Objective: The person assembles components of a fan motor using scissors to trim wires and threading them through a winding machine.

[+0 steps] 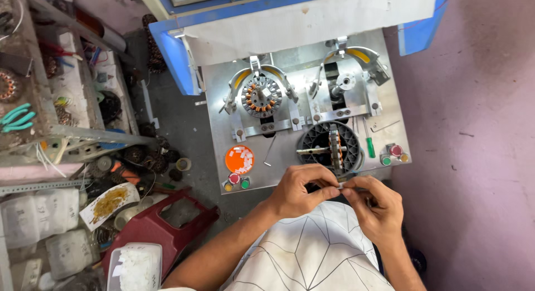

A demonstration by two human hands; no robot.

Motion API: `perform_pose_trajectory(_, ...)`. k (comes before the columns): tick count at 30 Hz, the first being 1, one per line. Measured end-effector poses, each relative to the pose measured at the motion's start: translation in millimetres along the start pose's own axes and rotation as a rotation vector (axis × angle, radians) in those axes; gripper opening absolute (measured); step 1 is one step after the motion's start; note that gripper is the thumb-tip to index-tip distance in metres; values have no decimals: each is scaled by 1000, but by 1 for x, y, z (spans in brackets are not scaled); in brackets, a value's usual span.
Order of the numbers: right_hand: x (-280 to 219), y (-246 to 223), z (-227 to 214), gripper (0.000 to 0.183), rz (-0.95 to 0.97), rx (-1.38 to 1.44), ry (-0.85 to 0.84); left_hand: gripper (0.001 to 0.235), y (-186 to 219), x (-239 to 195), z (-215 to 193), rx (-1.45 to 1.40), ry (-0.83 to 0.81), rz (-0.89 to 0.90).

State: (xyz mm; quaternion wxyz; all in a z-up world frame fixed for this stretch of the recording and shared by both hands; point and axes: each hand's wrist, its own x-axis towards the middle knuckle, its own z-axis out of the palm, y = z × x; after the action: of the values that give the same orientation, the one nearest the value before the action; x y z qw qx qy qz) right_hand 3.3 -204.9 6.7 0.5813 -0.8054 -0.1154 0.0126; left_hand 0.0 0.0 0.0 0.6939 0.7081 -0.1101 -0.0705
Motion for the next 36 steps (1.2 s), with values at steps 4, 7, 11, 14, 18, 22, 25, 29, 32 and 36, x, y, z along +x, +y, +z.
perform_pose_trajectory(4, 14, 11, -7, 9, 63, -95, -61, 8, -1, 9, 2, 151, 73, 202)
perform_pose_trajectory(7, 28, 13, -11, 10, 50, -40, -121, 10, -3, 15, 8, 245, 131, 292)
perform_pose_trajectory(11, 47, 1, -17, 21, 65, -231, -153, 13, -4, 25, 9, 394, 169, 411)
perform_pose_trajectory(14, 60, -2, -23, 21, 46, -320, -198, 14, -10, 31, 12, 428, 201, 443)
perform_pose_trajectory(18, 74, 6, -18, 23, 33, -337, -168, 18, -20, 36, 19, 395, 413, 319)
perform_pose_trajectory(22, 78, 14, -11, 19, -9, -325, -136, 24, -39, 40, 21, 34, 517, -102)
perform_pose_trajectory(25, 82, 17, -3, 18, -50, -299, -116, 25, -50, 42, 21, -128, 475, -141)
perform_pose_trajectory(29, 90, 15, 5, 15, -38, -343, -107, 25, -49, 43, 19, -121, 474, -166)
perform_pose_trajectory(32, 92, 14, 5, 13, -47, -395, -118, 24, -47, 44, 18, -114, 484, -183)
perform_pose_trajectory(36, 95, 14, 3, 15, -12, -422, -134, 24, -49, 46, 19, -185, 467, -214)
